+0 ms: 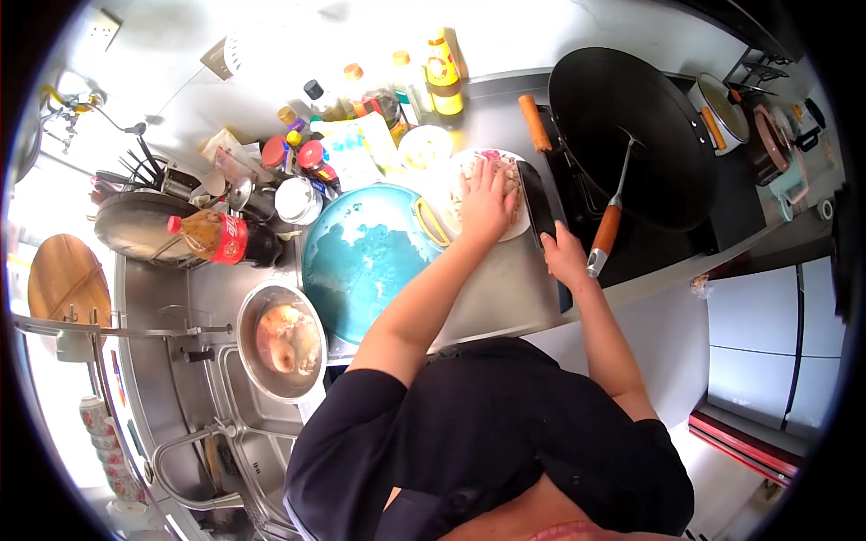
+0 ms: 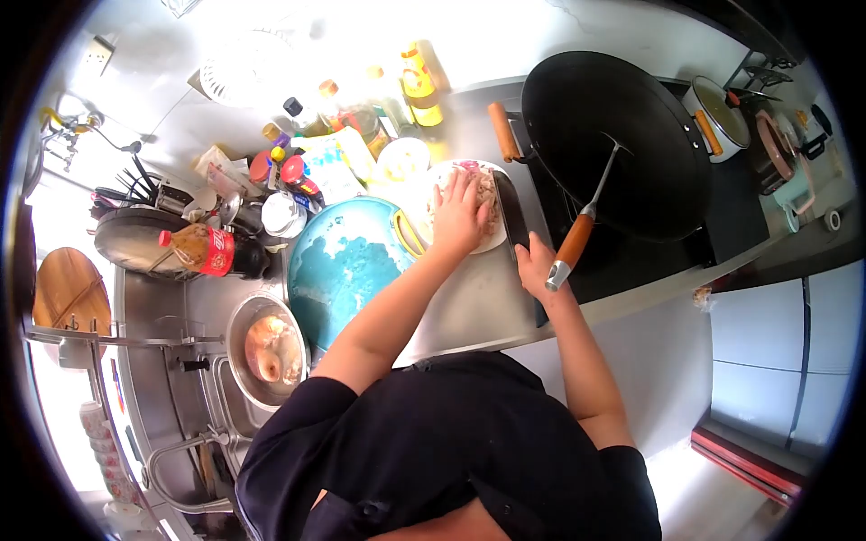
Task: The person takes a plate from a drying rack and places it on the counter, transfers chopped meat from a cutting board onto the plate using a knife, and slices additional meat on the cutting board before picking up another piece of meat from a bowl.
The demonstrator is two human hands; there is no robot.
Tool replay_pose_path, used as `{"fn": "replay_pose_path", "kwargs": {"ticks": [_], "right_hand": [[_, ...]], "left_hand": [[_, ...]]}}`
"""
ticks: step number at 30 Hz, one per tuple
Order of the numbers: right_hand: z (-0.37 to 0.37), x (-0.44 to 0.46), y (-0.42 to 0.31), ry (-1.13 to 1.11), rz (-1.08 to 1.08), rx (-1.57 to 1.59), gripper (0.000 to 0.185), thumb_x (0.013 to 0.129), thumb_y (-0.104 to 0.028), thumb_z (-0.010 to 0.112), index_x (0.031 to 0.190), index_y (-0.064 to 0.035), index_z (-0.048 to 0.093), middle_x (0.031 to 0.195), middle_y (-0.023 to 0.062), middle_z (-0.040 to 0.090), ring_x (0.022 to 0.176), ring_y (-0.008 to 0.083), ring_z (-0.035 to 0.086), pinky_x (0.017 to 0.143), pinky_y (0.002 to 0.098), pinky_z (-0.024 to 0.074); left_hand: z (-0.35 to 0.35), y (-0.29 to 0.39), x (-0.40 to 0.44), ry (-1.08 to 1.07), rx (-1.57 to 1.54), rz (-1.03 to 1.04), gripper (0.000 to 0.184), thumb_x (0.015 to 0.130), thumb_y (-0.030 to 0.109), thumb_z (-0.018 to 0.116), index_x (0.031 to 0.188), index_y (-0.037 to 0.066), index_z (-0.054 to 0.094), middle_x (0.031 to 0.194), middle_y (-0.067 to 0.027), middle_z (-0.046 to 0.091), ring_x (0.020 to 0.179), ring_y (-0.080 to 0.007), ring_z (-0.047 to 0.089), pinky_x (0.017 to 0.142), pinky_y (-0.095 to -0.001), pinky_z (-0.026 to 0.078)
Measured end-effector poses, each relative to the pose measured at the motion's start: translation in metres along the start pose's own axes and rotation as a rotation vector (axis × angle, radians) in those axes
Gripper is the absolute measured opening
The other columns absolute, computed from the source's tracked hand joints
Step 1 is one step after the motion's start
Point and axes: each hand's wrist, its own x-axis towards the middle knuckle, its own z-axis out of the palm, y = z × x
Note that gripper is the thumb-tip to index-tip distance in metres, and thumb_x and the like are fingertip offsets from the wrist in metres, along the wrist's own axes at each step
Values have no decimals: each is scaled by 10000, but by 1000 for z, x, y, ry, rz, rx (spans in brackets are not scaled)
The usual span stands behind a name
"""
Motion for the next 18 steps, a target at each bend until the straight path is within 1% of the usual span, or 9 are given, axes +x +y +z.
{"fn": "replay_pose_path", "kwargs": {"ticks": [3,4,7,9,11,13,16,17,18], "right_hand": [[2,1,-10,-12,-45,9,458,968,-234,536,1301,67,444,600,78,543,450,171,533,455,329,458],[-9,-5,-33,-93,28,29,304,964,-250,520,1052,40,504,699,214,622,516,326,625,543,430,507],[-1,3,-13,-91,65,100,271,975,-252,528,1023,13,495,607,106,564,472,205,584,439,369,467],[-9,-1,-20,-76,38,32,245,986,-242,524,1029,-2,503,566,40,492,445,144,513,389,317,411],[-10,-6,-24,-79,38,196,271,991,-234,526,1146,-12,504,553,-18,419,414,84,407,365,254,340],[-5,-16,-35,-53,-4,243,205,997,-220,514,984,-16,496,549,-14,421,420,86,402,376,268,325],[12,-34,-59,-180,-24,208,182,996,-206,504,1045,-31,517,558,-28,410,423,59,390,380,241,319],[20,-39,-69,-251,-13,151,189,977,-205,521,1026,-23,529,571,57,496,444,163,484,431,312,393],[37,-37,-62,-269,-105,57,197,967,-205,527,1010,-13,529,606,120,533,497,235,535,481,366,420]], "left_hand": [[-13,-16,-28,-69,37,-3,532,896,318,620,1368,95,517,1501,-154,391,1424,-355,295,1114,-640,209],[-12,-22,-38,-89,49,-3,542,894,328,625,1382,119,512,1516,-141,376,1432,-348,286,1113,-639,211],[-24,-25,-50,-91,22,-37,599,891,360,633,1443,203,461,1561,-107,319,1455,-316,261,1108,-639,223],[-38,-22,-54,-68,33,-75,623,884,369,643,1442,167,452,1553,-149,313,1451,-336,264,1110,-641,225],[-58,-26,-70,-11,10,-91,584,886,355,643,1385,91,495,1531,-180,330,1440,-377,265,1120,-633,222],[-85,-30,-94,80,58,-145,527,847,268,692,1304,56,539,1455,-193,408,1383,-393,346,1097,-590,289],[-146,-41,-139,238,12,-217,490,779,155,740,1222,44,564,1348,-196,481,1289,-391,438,1041,-540,364],[-166,-44,-154,345,45,-243,477,725,75,755,1166,47,576,1274,-183,519,1218,-379,487,986,-492,410],[-182,-49,-172,364,55,-328,450,736,79,745,1157,47,589,1267,-179,531,1209,-375,495,990,-474,412]]}}
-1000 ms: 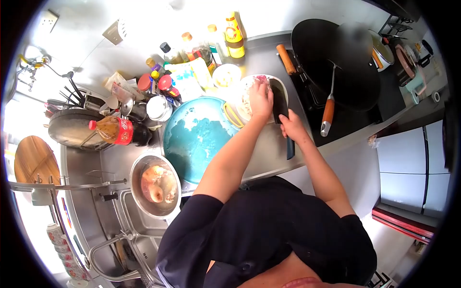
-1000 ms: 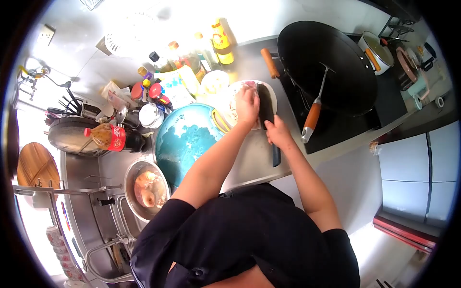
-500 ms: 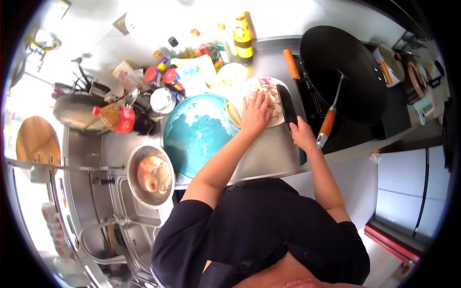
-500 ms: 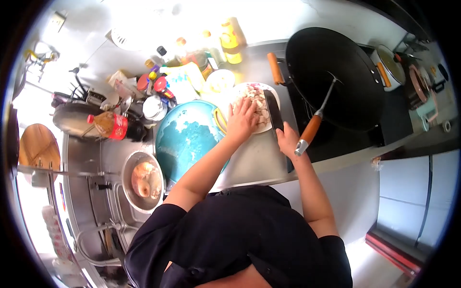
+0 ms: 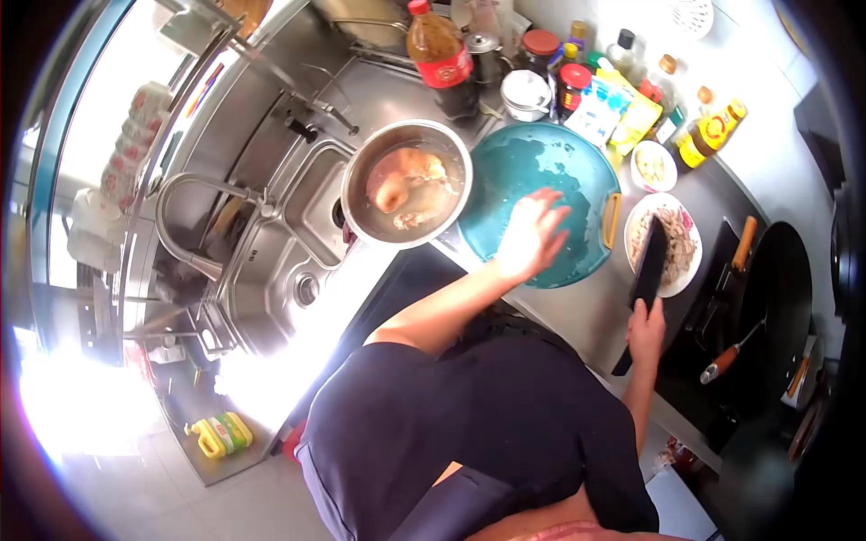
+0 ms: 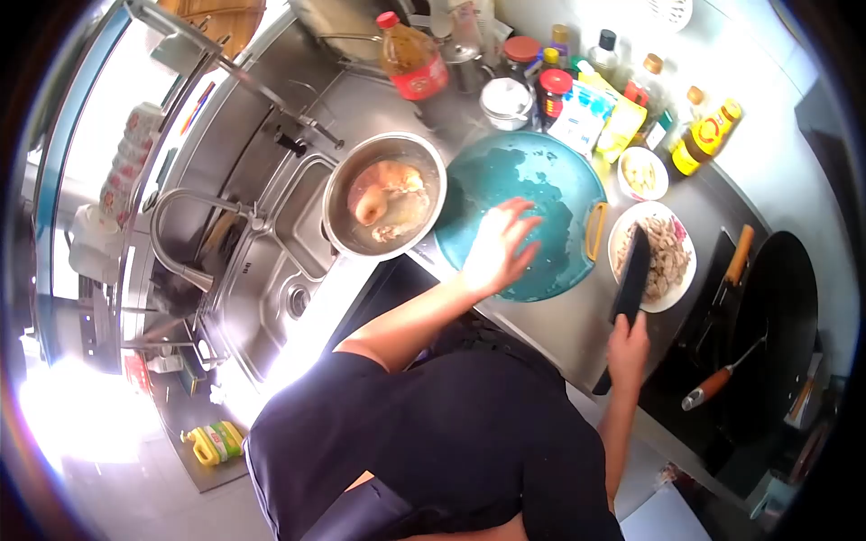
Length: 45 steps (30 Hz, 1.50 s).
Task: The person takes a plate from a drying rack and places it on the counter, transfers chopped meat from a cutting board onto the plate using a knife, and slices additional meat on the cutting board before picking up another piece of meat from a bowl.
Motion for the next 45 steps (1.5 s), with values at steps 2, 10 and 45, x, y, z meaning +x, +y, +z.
{"fn": "replay_pose_path", "kwargs": {"ticks": [2,10,45], "right_hand": [[30,0,-9,-75,-83,-105,225,946,-209,538,967,14,520,726,262,589,680,427,612,611,490,447],[109,9,-59,-135,-414,-457,229,956,-236,534,1061,-33,512,843,268,640,814,485,602,684,549,457],[177,-5,-69,96,-195,-532,226,958,-190,515,1123,-35,505,927,310,622,911,513,568,724,556,454]], "left_hand": [[-34,-30,-19,76,99,-113,415,736,76,743,1129,50,609,1236,-172,553,1139,-373,530,970,-468,427],[-138,-174,-93,-250,325,-744,408,738,235,730,1106,81,643,1043,-204,654,978,-387,632,844,-482,509],[-176,-268,-2,-377,-527,-592,403,700,20,721,1096,42,652,944,-72,682,888,-163,638,822,-306,509]]}}
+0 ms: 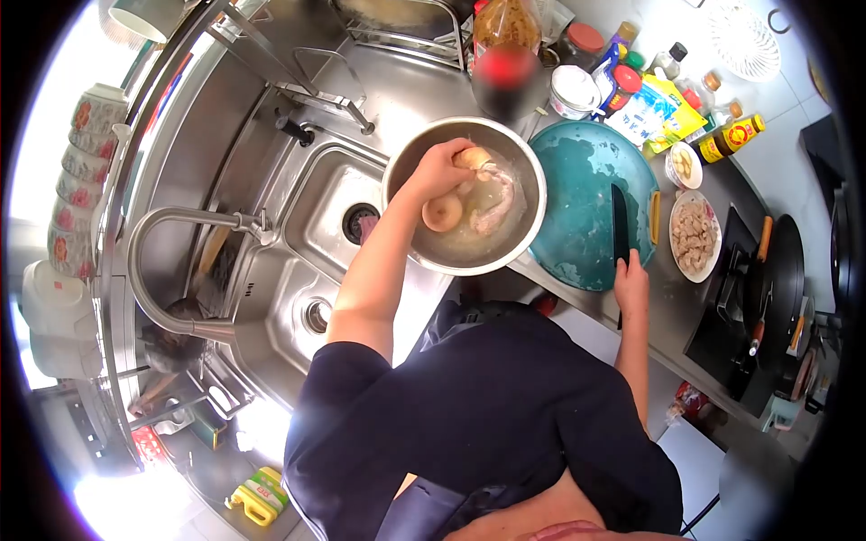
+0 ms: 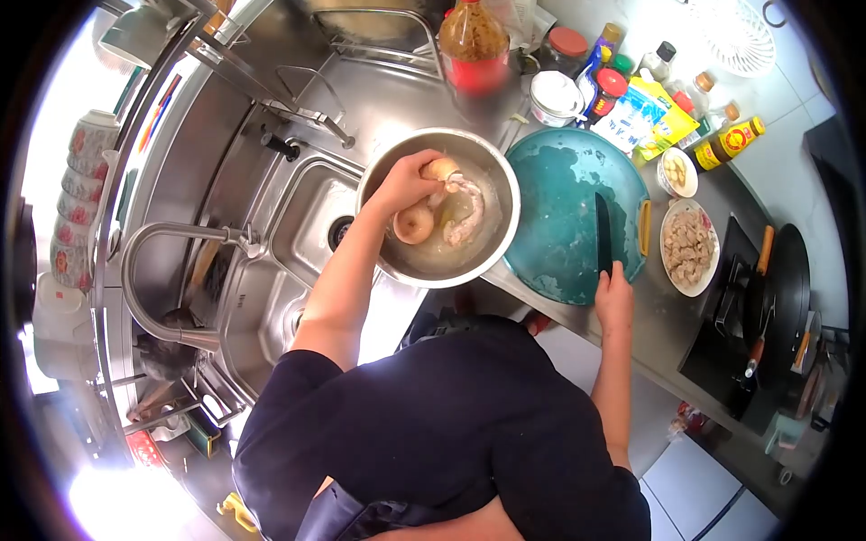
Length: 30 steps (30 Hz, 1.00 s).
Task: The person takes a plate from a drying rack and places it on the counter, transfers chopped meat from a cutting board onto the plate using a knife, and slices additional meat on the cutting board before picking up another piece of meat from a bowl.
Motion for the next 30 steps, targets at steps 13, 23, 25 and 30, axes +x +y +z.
{"fn": "replay_pose_path", "kwargs": {"ticks": [13,23,25,30], "right_hand": [[-11,6,8,-77,-41,-9,239,962,-201,520,1139,-41,505,937,302,626,912,506,578,725,543,461],[-11,8,14,-104,-24,21,250,964,-203,510,1159,-48,501,926,295,634,910,493,587,731,547,461],[-9,5,14,-78,-67,-17,258,953,-190,520,1174,-56,507,956,273,638,906,480,596,744,536,473],[3,-9,12,72,-196,-48,292,929,-155,539,1209,-74,516,1052,204,615,940,431,606,787,502,495]], "left_hand": [[-13,18,-43,265,-250,-29,448,669,-103,704,1073,51,590,979,-16,649,909,-119,613,809,-275,522],[-16,60,-51,510,-357,102,400,786,-82,651,1129,61,505,1018,-51,618,919,-142,611,814,-285,528],[-16,62,-50,552,-452,164,408,807,-94,610,1160,60,476,1039,-65,609,934,-160,615,833,-295,529],[-7,64,-45,593,-540,250,401,840,-52,590,1208,72,489,1097,-54,594,1010,-145,585,881,-310,498]]}}
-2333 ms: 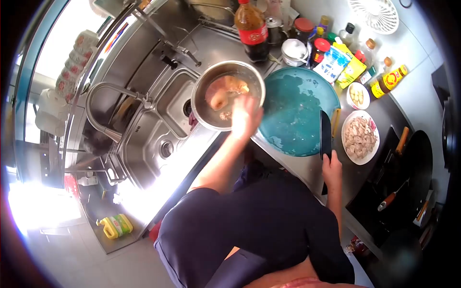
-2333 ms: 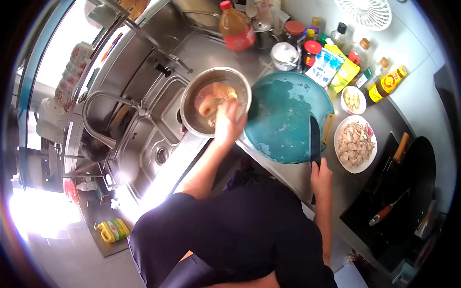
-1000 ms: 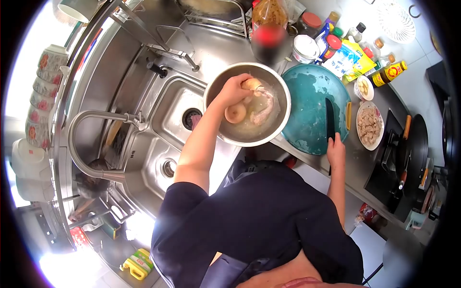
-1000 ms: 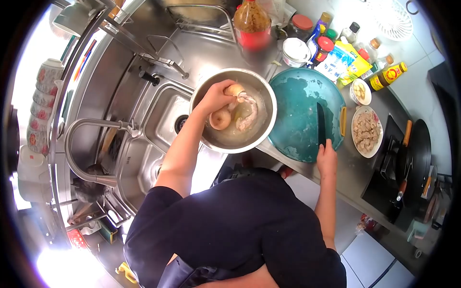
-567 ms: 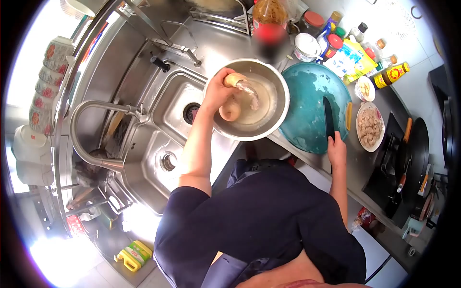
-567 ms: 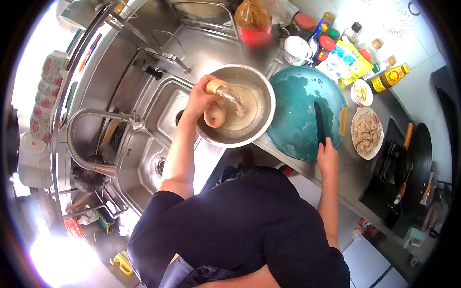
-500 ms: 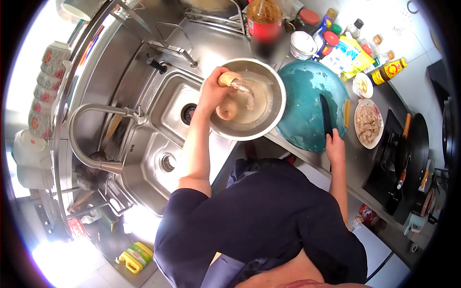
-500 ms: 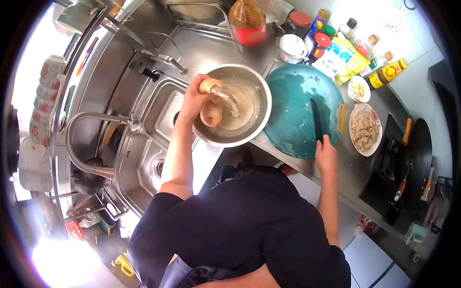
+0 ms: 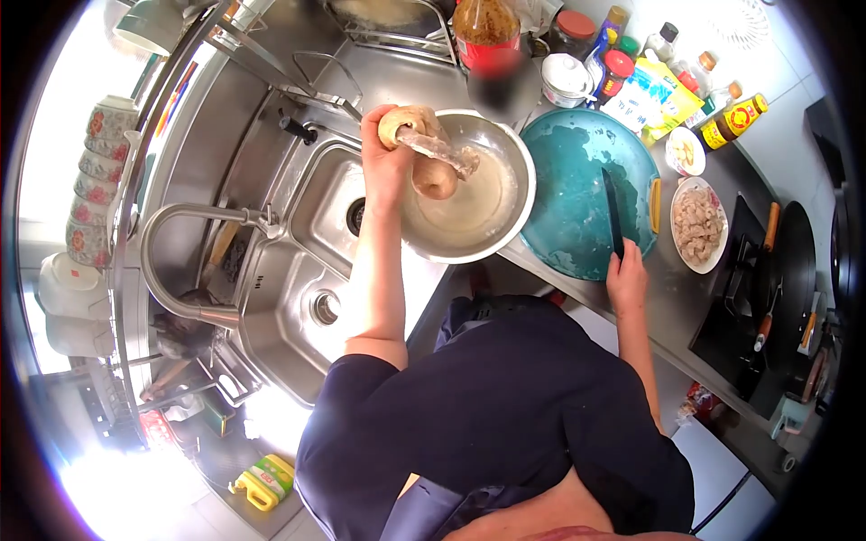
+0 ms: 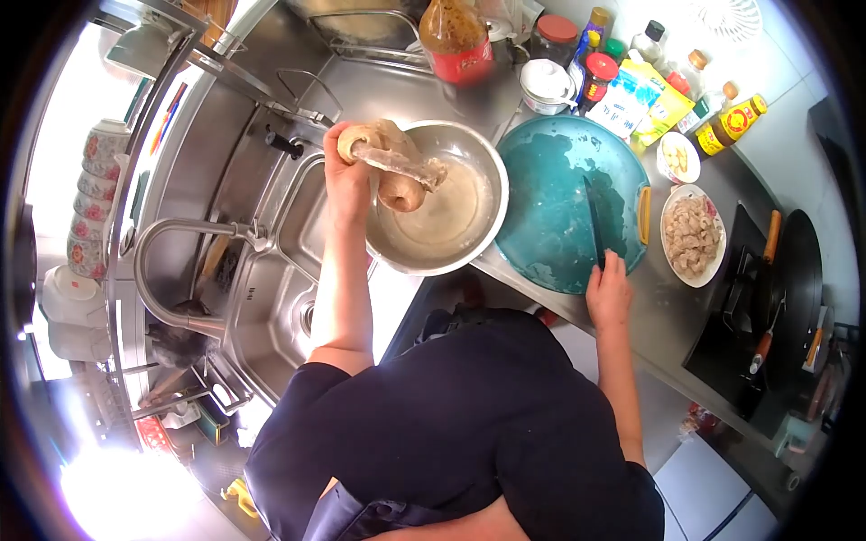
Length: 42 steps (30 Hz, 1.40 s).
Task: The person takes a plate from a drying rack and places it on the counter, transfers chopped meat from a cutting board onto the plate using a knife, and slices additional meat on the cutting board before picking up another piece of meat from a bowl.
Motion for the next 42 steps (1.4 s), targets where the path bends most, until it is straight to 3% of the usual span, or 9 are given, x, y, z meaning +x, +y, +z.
{"fn": "replay_pose_path", "kwargs": {"ticks": [12,16,19,20,22,24,33,36,42], "right_hand": [[-10,-7,6,41,0,104,324,922,-123,548,1242,-81,556,1058,174,609,957,397,605,815,460,496],[-12,-8,6,31,31,84,342,920,-128,563,1263,-130,562,1017,144,598,917,373,613,781,452,503],[-15,-2,-2,52,21,53,352,914,-126,582,1264,-172,571,978,124,570,880,355,614,748,446,507],[-16,0,-4,62,11,41,356,912,-125,588,1263,-185,574,965,118,559,868,350,614,738,444,508],[-15,6,-4,26,-3,-26,385,895,-120,614,1270,-199,572,978,104,532,858,338,608,723,440,510],[-7,10,-1,-18,-5,-102,412,879,-131,640,1279,-199,567,991,100,528,873,330,605,726,436,510],[11,13,13,-30,-138,-125,587,783,-220,765,1318,-133,541,1066,135,536,1014,342,569,851,443,485],[-2,30,-36,32,-279,46,670,764,-255,794,1339,-66,507,1189,169,544,1095,361,556,934,441,465],[40,86,-169,-298,-460,893,833,726,-269,858,1376,-5,409,1352,194,502,1240,275,523,1021,384,440]], "left_hand": [[6,-29,-1,105,-11,-86,282,893,-7,598,1160,63,538,1062,-37,611,962,-129,591,850,-272,488],[-27,-71,7,127,-358,-109,312,955,28,547,1259,66,490,1218,-101,576,1125,-239,582,984,-406,498],[-36,-97,6,227,-534,-230,287,994,93,511,1278,62,491,1263,-113,572,1158,-281,570,1012,-456,481],[-35,-104,8,287,-605,-372,315,1028,206,475,1303,52,490,1313,-124,559,1190,-307,556,1040,-494,455],[-21,-102,-5,360,-725,-592,357,1031,246,482,1330,54,449,1299,-128,560,1201,-294,550,1037,-467,467],[-18,-124,-17,368,-806,-668,412,1038,339,444,1322,43,491,1313,-128,577,1220,-295,551,1075,-517,428],[37,-118,-55,415,-896,-847,495,1041,436,368,1352,66,476,1340,-115,560,1239,-290,540,1097,-501,403],[42,-110,-56,423,-920,-850,494,1044,440,355,1345,73,491,1338,-109,560,1228,-282,548,1095,-486,408],[57,-75,-62,257,-945,-858,558,1052,476,288,1412,67,412,1412,-114,483,1296,-258,480,1095,-449,402]]}}
